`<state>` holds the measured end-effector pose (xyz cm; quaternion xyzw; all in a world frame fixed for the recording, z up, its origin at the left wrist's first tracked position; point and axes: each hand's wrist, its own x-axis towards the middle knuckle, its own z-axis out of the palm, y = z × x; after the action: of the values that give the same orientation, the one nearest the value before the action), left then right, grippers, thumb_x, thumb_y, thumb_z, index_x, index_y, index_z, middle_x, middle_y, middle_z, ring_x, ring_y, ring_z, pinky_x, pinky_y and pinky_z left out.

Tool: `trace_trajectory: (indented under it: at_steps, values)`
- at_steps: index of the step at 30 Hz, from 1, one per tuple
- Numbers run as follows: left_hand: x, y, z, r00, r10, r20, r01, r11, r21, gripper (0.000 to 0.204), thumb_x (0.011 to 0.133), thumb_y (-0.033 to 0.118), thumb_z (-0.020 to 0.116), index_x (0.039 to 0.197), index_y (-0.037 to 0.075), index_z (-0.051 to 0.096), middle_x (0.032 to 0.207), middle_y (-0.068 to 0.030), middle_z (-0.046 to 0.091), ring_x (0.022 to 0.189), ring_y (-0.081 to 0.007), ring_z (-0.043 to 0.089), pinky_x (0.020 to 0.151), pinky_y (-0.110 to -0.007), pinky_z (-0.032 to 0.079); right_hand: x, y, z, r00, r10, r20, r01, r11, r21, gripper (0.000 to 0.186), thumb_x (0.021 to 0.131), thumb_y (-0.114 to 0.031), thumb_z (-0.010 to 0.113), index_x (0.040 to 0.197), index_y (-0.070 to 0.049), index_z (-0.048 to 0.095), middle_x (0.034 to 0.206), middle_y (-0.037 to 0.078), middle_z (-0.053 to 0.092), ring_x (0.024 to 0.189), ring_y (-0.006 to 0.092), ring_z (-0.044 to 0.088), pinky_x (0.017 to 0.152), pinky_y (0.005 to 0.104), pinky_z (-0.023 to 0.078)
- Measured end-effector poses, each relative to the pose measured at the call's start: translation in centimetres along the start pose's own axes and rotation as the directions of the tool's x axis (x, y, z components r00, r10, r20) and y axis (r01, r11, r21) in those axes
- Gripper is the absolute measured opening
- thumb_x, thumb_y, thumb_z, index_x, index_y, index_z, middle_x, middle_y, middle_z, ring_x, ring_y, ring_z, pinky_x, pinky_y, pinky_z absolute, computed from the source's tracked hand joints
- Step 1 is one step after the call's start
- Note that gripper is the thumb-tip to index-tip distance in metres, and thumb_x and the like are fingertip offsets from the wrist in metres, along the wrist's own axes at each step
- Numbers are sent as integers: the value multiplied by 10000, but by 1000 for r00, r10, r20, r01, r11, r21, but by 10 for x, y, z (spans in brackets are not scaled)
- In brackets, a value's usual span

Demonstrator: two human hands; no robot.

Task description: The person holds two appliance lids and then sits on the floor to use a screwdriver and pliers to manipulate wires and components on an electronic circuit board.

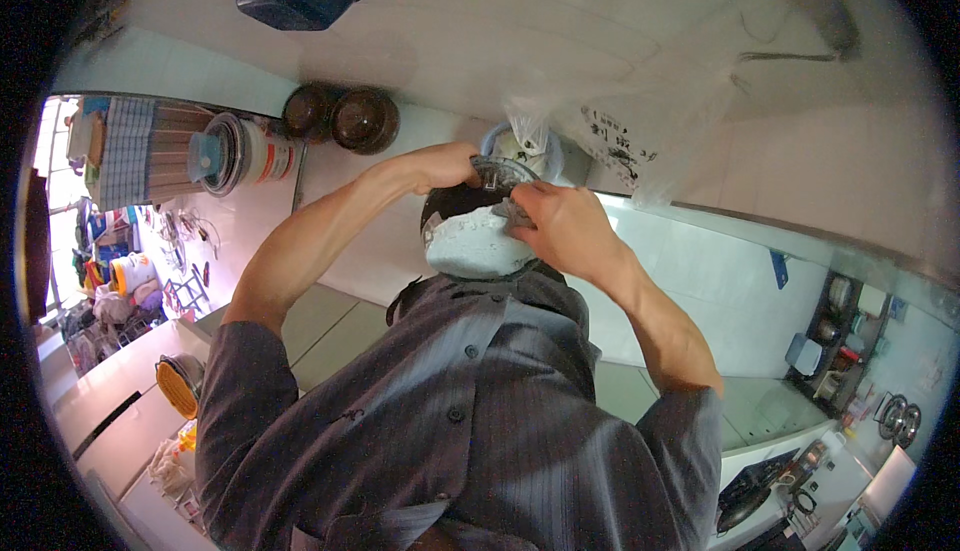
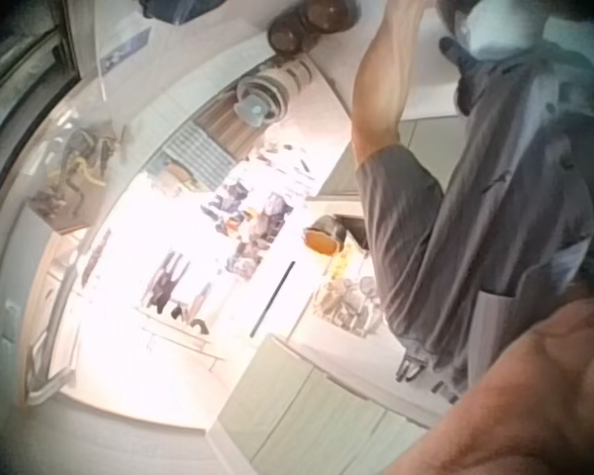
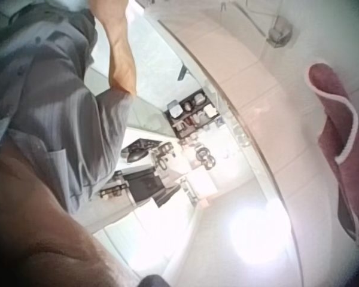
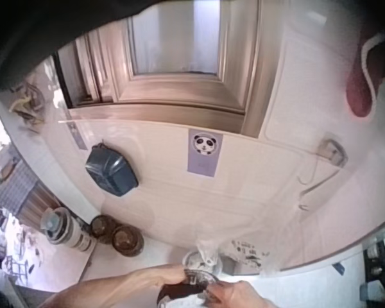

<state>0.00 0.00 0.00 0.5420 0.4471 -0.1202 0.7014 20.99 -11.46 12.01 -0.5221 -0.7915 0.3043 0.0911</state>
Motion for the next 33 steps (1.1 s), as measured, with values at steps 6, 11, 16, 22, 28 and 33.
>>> trace_trajectory:
  at_steps: [6, 11, 16, 22, 28, 33]
  values:
    - [-39, 18, -13, 998, 32, -55, -38, 992, -123, 182, 854, 23, 642, 1012, -65, 660, 902, -67, 631, 771, -160, 539, 666, -355, 440, -24, -12, -3, 981, 80, -179, -64, 993, 95, 329, 753, -107, 794, 1035, -51, 633, 964, 103, 687, 785, 340, 690, 639, 418, 558]
    - [-7, -31, -22, 997, 26, -68, -49, 930, -363, 266, 837, -6, 635, 1096, -68, 642, 962, -83, 660, 833, -172, 619, 738, -337, 502, -56, -4, 23, 911, -96, -401, 80, 995, -56, 469, 620, 6, 744, 1064, -60, 609, 1110, 78, 690, 784, 284, 702, 644, 374, 585]
    - [8, -48, -23, 969, 53, -241, -166, 864, -475, 329, 832, -17, 623, 1154, -82, 618, 1040, -102, 670, 932, -194, 644, 814, -336, 516, -74, 0, 53, 802, -184, -568, 125, 982, -141, 498, 595, 50, 713, 1071, -35, 593, 1163, 142, 683, 810, 299, 713, 682, 364, 594]
    - [-26, -32, -16, 948, 148, -280, -286, 780, -556, 356, 836, -8, 628, 1181, -88, 599, 1084, -127, 667, 967, -204, 649, 851, -358, 521, -76, -3, 72, 714, -166, -680, 103, 986, -133, 524, 585, 73, 741, 1075, -41, 593, 1182, 147, 681, 879, 307, 716, 712, 360, 598]
    - [-58, -12, 0, 947, 125, -295, -296, 694, -656, 329, 858, -1, 647, 1170, -102, 615, 1087, -155, 699, 915, -225, 708, 808, -363, 584, -74, -2, 86, 678, -125, -725, 96, 992, -81, 545, 558, 115, 721, 1064, -42, 594, 1189, 147, 681, 966, 309, 715, 742, 366, 602]
    - [-68, -8, 11, 936, 156, -315, -333, 677, -656, 320, 854, 17, 689, 1147, -99, 633, 1063, -149, 710, 895, -223, 713, 797, -369, 592, -73, -3, 89, 667, -119, -735, 99, 993, -71, 518, 577, 135, 687, 1053, -45, 587, 1181, 152, 682, 992, 309, 712, 758, 367, 604]
